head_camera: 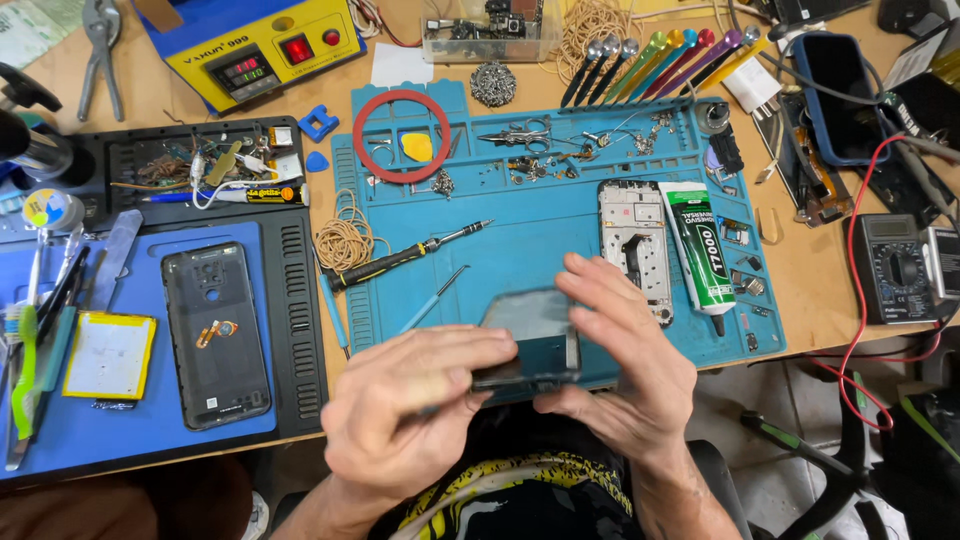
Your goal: The person works on a disassembled smartphone, using tweezers to handle small components and a red adhesive strip. They apply glue to the phone's frame and use a blue plastic tool to pry and adjust internal parts. The person then places a black component into the phone and reattaches the main circuit board.
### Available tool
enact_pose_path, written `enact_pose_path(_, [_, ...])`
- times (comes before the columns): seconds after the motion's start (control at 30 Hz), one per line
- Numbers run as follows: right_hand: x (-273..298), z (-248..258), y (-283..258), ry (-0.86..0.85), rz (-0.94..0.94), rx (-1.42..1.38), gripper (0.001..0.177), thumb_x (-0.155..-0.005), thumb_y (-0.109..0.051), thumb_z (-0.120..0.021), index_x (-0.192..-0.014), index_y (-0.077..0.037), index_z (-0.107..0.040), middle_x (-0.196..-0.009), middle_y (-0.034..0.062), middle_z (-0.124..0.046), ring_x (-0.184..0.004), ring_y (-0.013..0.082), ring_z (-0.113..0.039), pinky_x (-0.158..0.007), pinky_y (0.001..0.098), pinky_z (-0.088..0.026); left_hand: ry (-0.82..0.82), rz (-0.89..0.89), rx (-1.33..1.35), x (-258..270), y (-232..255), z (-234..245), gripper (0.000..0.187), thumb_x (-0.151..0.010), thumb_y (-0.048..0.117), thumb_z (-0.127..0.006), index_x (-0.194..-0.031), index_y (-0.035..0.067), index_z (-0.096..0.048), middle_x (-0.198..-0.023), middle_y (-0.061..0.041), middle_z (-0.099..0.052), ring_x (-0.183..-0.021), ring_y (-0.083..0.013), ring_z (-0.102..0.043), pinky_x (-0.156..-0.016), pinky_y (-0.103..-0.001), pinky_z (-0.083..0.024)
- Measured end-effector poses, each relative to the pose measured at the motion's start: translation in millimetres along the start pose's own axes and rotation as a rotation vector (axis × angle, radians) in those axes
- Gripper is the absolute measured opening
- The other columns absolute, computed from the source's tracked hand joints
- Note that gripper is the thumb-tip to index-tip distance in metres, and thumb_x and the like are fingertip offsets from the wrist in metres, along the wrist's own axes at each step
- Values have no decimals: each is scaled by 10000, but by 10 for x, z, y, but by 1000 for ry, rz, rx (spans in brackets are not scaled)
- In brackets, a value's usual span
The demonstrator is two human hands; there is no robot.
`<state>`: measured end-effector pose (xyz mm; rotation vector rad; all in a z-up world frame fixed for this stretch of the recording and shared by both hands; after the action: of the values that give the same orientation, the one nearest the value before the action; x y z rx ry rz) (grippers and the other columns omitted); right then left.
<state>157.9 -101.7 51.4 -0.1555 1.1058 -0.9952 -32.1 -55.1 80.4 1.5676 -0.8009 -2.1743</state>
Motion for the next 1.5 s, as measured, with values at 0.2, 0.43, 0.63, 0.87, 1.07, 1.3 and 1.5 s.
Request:
enact_pose_path(0.2, [273, -76, 559, -7, -578, -401, 950, -897, -500, -801, -1606, 59, -506, -1586, 271, -665, -1522, 354, -662, -1307, 440, -560, 231, 920, 130, 165, -803, 37, 402, -759, 142, -1029, -1061, 93, -769, -920, -66, -879, -848, -94, -826, -829, -218, -688])
enact_pose_path(0.43, [558, -267, 854, -98, -913, -779, 715, -1015, -354, -773, -1599, 20, -601, -1234, 132, -869, -951, 134, -788, -794, 316, -661, 239, 1060, 462, 264, -1113, -211, 372, -827, 24, -959, -1107, 42, -714, -862, -148, -856, -753, -127, -775, -746, -252, -662])
enact_pose_path(0.63, [651, -169, 997, -141, -905, -555, 493, -1030, -343, -741, -1391, -12, -793, -1210, 42, -862, -1000, 79, -723, -843, 258, -602, 186, 1085, 477, 261, -1089, -262, 371, -849, 37, -945, -1157, 37, -737, -877, -133, -860, -766, -116, -767, -752, -257, -662])
enact_pose_path(0.87, [517, -128, 857, -179, -847, -376, 260, -1050, -271, -759, -1123, -49, -874, -860, -71, -757, -755, 23, -567, -640, 220, -464, 92, 1040, 131, 262, -833, -152, 402, -831, 94, -972, -1189, 86, -789, -934, -41, -889, -835, -66, -788, -844, -224, -673])
enact_pose_path(1.07, [436, -103, 652, -172, -741, -174, 243, -1037, -300, -751, -1121, -104, -866, -699, -92, -631, -594, 49, -408, -542, 241, -338, 103, 1012, 29, 299, -714, -78, 394, -801, 119, -1001, -1143, 93, -807, -901, -44, -892, -813, -80, -841, -775, -207, -657])
enact_pose_path(1.3, [349, -169, 576, -157, -830, -166, 176, -946, -129, -705, -986, -150, -875, -631, -88, -625, -559, 50, -430, -543, 250, -338, 135, 863, -9, 362, -581, -34, 375, -815, 88, -999, -1125, 39, -794, -992, -39, -874, -898, -70, -848, -815, -165, -647])
enact_pose_path(1.5, [282, -192, 472, -104, -802, -159, 170, -928, -120, -678, -945, -133, -847, -784, -67, -782, -628, 65, -567, -580, 258, -426, 156, 707, -113, 309, -412, -14, 360, -816, 107, -996, -1101, 14, -799, -1024, -60, -880, -912, -122, -885, -880, -201, -700])
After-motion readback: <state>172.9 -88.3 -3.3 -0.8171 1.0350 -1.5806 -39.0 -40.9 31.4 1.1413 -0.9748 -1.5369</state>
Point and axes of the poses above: each hand's wrist, its own x-axis away from the middle knuckle, its own z-axis out of the back of the hand, y = z × x, the point moved 7 cm from there along -x, towards the middle knuckle
